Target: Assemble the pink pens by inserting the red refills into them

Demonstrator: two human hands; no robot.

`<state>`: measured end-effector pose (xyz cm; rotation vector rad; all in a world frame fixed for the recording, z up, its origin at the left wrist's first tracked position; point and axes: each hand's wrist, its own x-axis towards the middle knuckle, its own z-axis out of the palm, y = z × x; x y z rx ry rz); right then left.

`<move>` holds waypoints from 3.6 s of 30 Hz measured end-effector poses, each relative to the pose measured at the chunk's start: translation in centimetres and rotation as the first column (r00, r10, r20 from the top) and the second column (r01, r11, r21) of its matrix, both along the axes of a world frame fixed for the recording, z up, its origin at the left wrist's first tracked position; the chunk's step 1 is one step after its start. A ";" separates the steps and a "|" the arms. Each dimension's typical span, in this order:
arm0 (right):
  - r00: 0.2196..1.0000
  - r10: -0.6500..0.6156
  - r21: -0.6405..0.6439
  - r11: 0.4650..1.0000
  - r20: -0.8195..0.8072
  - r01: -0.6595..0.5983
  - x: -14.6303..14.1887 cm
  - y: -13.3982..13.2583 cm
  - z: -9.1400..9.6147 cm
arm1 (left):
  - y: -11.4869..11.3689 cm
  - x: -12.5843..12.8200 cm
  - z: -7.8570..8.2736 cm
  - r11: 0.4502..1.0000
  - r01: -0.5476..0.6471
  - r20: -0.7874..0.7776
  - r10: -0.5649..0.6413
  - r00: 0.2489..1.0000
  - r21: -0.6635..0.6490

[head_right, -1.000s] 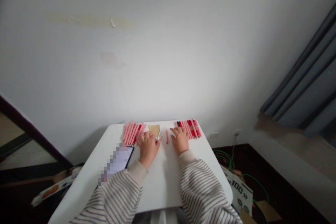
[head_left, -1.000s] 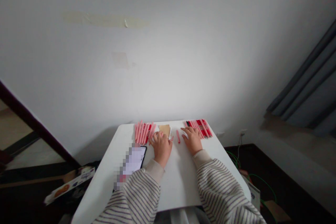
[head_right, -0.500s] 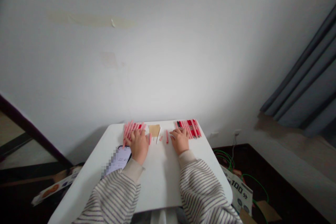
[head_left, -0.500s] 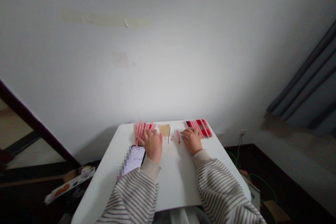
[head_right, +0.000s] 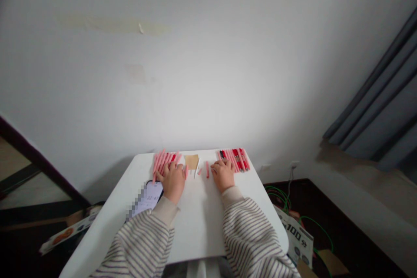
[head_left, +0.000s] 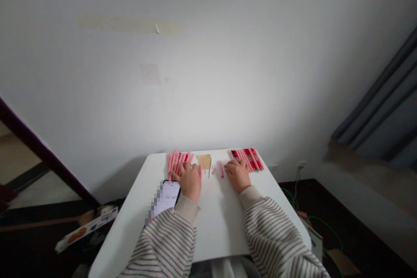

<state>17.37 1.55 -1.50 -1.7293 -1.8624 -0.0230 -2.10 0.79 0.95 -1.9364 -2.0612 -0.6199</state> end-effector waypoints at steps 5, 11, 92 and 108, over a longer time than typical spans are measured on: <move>1.000 0.003 0.053 0.999 0.001 -0.003 -0.4 -0.1 0.2 | 0.0 -0.1 0.1 0.999 -0.006 0.005 0.006 1.000 -0.032; 0.999 0.035 0.135 0.990 0.030 -0.038 -1.9 -0.7 0.6 | -0.3 0.2 0.7 1.000 -0.007 0.001 0.007 1.000 -0.015; 0.994 0.021 0.247 0.969 -0.109 0.007 -1.8 -0.4 1.0 | -0.2 3.5 -0.3 0.967 0.242 0.131 -0.251 0.959 0.082; 0.992 0.011 0.239 0.971 -0.126 0.020 -1.5 0.0 0.5 | 0.2 3.8 -0.5 0.962 0.267 0.204 -0.273 0.940 0.056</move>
